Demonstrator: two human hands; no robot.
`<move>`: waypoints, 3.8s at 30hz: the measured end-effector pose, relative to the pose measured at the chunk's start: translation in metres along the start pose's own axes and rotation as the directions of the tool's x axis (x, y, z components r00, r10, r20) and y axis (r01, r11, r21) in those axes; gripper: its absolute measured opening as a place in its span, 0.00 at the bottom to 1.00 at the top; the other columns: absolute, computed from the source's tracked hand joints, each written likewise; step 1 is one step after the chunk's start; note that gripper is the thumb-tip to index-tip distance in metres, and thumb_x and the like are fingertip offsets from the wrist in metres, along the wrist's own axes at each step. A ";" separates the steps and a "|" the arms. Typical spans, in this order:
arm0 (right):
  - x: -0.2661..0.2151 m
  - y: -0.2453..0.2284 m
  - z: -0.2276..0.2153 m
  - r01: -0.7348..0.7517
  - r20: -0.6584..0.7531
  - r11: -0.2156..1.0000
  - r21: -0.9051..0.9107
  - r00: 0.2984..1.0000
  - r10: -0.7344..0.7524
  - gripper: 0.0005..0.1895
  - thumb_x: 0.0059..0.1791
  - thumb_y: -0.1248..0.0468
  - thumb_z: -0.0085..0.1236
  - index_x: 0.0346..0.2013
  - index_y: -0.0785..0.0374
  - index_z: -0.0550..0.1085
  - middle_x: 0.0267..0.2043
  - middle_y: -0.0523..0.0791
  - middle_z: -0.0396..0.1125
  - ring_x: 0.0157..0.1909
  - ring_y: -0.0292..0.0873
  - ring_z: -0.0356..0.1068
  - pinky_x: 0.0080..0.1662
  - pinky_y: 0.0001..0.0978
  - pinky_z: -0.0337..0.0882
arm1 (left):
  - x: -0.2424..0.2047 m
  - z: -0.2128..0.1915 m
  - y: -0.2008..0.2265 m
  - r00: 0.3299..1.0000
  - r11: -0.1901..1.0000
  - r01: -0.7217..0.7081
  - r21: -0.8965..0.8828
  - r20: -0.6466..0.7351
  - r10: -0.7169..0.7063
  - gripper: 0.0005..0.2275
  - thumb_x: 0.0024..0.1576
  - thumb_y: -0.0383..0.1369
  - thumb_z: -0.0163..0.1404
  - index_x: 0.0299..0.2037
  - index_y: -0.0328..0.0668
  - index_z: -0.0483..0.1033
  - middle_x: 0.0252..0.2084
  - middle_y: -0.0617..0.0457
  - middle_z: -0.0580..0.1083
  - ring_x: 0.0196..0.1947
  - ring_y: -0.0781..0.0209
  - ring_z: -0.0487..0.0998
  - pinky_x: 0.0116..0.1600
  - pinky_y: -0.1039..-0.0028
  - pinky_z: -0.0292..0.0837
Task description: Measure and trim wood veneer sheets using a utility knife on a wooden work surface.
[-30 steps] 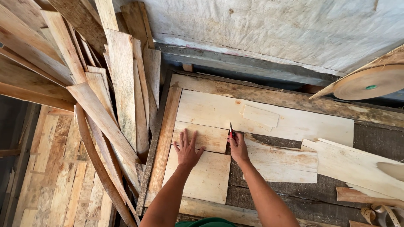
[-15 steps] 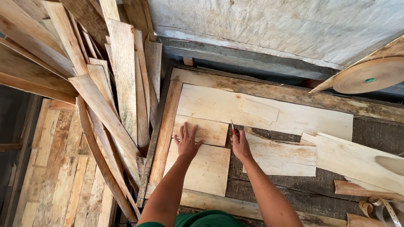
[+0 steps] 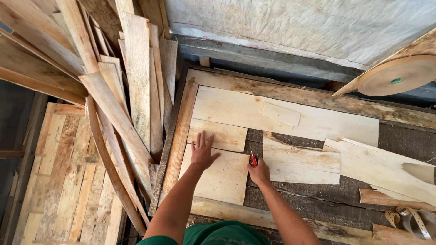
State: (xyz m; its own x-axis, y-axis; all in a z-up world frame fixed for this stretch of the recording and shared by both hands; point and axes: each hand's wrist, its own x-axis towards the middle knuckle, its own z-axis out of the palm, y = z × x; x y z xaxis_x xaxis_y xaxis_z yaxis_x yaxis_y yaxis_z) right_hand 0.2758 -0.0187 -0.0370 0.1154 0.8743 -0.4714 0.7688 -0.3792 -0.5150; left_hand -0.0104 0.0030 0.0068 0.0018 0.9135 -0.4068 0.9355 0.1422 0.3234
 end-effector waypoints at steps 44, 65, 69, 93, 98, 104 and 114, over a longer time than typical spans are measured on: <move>-0.021 -0.013 0.007 -0.210 0.019 0.957 0.200 0.977 0.211 0.16 0.45 0.56 0.70 0.40 0.63 0.78 0.36 0.46 0.76 0.36 0.43 0.76 0.40 0.39 0.74 | -0.006 0.008 0.004 0.996 0.996 0.006 0.092 0.086 -0.014 0.63 0.42 0.65 0.62 0.78 0.53 0.25 0.80 0.38 0.25 0.80 0.42 0.24 0.77 0.42 0.29; -0.041 -0.029 -0.002 0.251 -0.146 0.968 0.021 0.958 -0.246 0.13 0.53 0.60 0.57 0.48 0.65 0.72 0.46 0.53 0.72 0.45 0.53 0.74 0.46 0.45 0.74 | -0.016 0.012 0.013 0.989 0.986 0.031 0.162 0.141 -0.054 0.55 0.49 0.65 0.57 0.77 0.70 0.26 0.81 0.44 0.27 0.80 0.42 0.31 0.74 0.33 0.41; -0.047 -0.069 -0.012 0.466 -0.100 0.884 -0.048 0.878 -0.468 0.20 0.52 0.64 0.55 0.58 0.67 0.69 0.60 0.54 0.68 0.54 0.56 0.72 0.54 0.45 0.75 | -0.017 0.009 0.013 0.985 0.983 0.027 0.180 0.162 -0.056 0.55 0.49 0.66 0.54 0.77 0.71 0.24 0.81 0.46 0.25 0.80 0.44 0.29 0.74 0.32 0.37; -0.048 -0.081 -0.015 0.553 0.043 0.829 -0.081 0.833 -0.551 0.29 0.53 0.65 0.53 0.69 0.66 0.60 0.74 0.54 0.55 0.71 0.56 0.61 0.67 0.43 0.65 | -0.023 0.010 0.005 0.994 0.994 -0.010 0.105 0.112 -0.002 0.53 0.49 0.67 0.53 0.78 0.72 0.28 0.81 0.46 0.26 0.80 0.45 0.28 0.77 0.39 0.29; -0.051 -0.084 -0.015 0.530 0.060 0.842 -0.098 0.848 -0.527 0.28 0.53 0.65 0.54 0.67 0.66 0.62 0.75 0.52 0.53 0.70 0.56 0.61 0.66 0.42 0.65 | -0.020 0.013 0.005 0.992 0.993 -0.003 0.114 0.123 -0.011 0.54 0.48 0.67 0.55 0.77 0.72 0.27 0.81 0.46 0.25 0.80 0.45 0.27 0.76 0.38 0.31; -0.043 -0.063 0.002 0.503 -0.043 0.861 -0.075 0.861 -0.506 0.29 0.52 0.66 0.55 0.68 0.66 0.63 0.72 0.58 0.54 0.71 0.59 0.59 0.66 0.45 0.65 | -0.021 0.011 0.004 0.992 0.993 -0.008 0.114 0.123 -0.006 0.55 0.48 0.66 0.56 0.77 0.71 0.26 0.81 0.45 0.24 0.80 0.43 0.27 0.76 0.37 0.31; -0.043 -0.061 0.001 0.541 -0.061 0.833 -0.117 0.833 -0.550 0.31 0.52 0.65 0.57 0.68 0.71 0.61 0.66 0.58 0.59 0.69 0.58 0.60 0.67 0.45 0.64 | -0.020 0.012 0.006 0.993 0.993 -0.008 0.117 0.119 -0.006 0.56 0.47 0.66 0.57 0.77 0.70 0.26 0.80 0.44 0.24 0.80 0.43 0.26 0.76 0.35 0.31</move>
State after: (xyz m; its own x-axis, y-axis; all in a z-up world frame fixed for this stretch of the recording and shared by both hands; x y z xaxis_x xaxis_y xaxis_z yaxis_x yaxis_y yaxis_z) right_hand 0.2233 -0.0336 0.0146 -0.2887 0.9551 -0.0660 0.7760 0.1931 -0.6004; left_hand -0.0004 -0.0189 0.0062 0.0382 0.8608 -0.5076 0.9703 0.0895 0.2248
